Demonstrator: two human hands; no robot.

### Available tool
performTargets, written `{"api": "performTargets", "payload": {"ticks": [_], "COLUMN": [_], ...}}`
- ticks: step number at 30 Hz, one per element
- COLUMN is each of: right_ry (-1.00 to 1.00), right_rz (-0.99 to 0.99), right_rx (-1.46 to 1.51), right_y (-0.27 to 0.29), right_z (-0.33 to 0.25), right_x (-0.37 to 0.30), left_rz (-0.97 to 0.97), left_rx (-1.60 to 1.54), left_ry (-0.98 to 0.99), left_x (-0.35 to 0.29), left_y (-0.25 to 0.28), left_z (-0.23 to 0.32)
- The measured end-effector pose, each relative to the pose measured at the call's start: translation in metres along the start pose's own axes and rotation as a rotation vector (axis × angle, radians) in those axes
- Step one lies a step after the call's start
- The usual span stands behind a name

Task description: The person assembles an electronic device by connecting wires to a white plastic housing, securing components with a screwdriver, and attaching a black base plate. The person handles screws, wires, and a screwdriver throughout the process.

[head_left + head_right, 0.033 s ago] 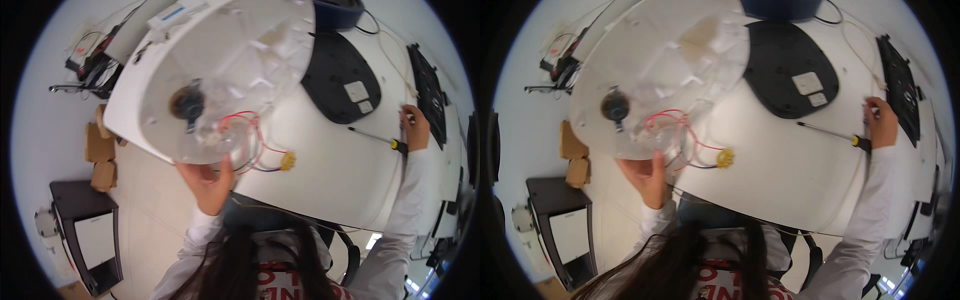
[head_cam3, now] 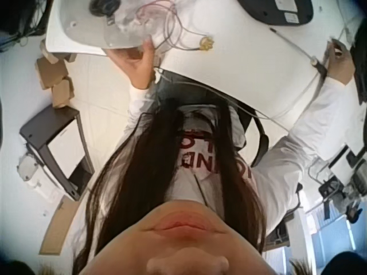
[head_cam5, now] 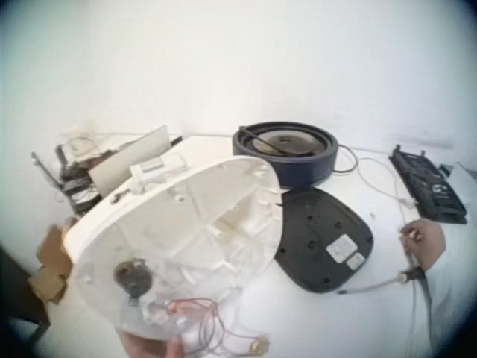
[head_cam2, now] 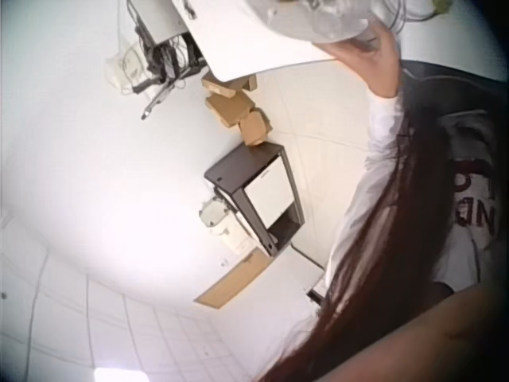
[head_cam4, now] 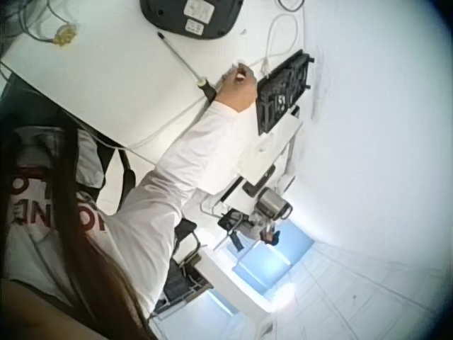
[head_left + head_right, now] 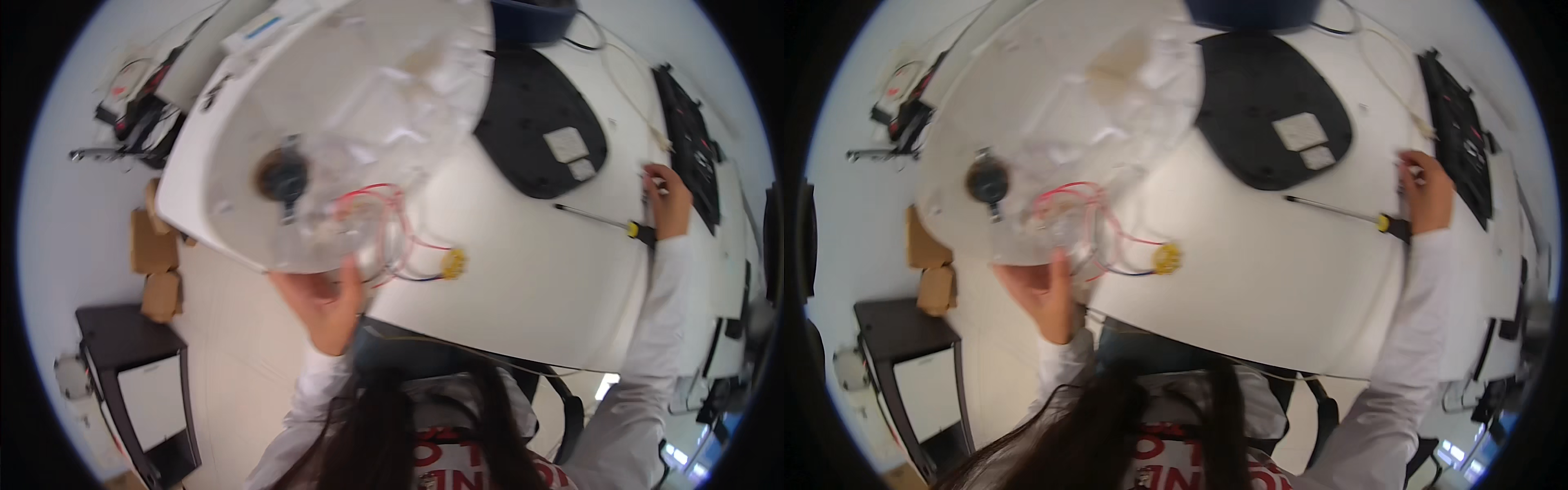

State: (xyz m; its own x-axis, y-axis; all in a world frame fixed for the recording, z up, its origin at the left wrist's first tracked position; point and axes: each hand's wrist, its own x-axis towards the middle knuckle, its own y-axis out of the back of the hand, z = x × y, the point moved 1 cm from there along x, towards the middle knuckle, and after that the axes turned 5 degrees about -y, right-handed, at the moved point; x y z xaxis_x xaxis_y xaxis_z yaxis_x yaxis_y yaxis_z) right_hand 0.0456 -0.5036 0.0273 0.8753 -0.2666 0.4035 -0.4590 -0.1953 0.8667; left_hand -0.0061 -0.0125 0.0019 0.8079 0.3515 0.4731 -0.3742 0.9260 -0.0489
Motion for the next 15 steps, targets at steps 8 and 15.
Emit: {"api": "performTargets", "payload": {"ticks": [8, 15], "right_ry": [-0.159, -0.11], "right_rz": [-0.099, -0.068], "right_rx": [0.148, 0.122], "right_y": [0.014, 0.009], "right_z": [-0.045, -0.028], "right_x": [0.0, 0.001], "left_rz": [0.042, 0.039], "left_rx": [0.018, 0.034], "left_ry": [-0.007, -0.04], "left_x": [0.004, 0.004], "left_y": [0.001, 0.0], "left_z": [0.005, 0.001]}}
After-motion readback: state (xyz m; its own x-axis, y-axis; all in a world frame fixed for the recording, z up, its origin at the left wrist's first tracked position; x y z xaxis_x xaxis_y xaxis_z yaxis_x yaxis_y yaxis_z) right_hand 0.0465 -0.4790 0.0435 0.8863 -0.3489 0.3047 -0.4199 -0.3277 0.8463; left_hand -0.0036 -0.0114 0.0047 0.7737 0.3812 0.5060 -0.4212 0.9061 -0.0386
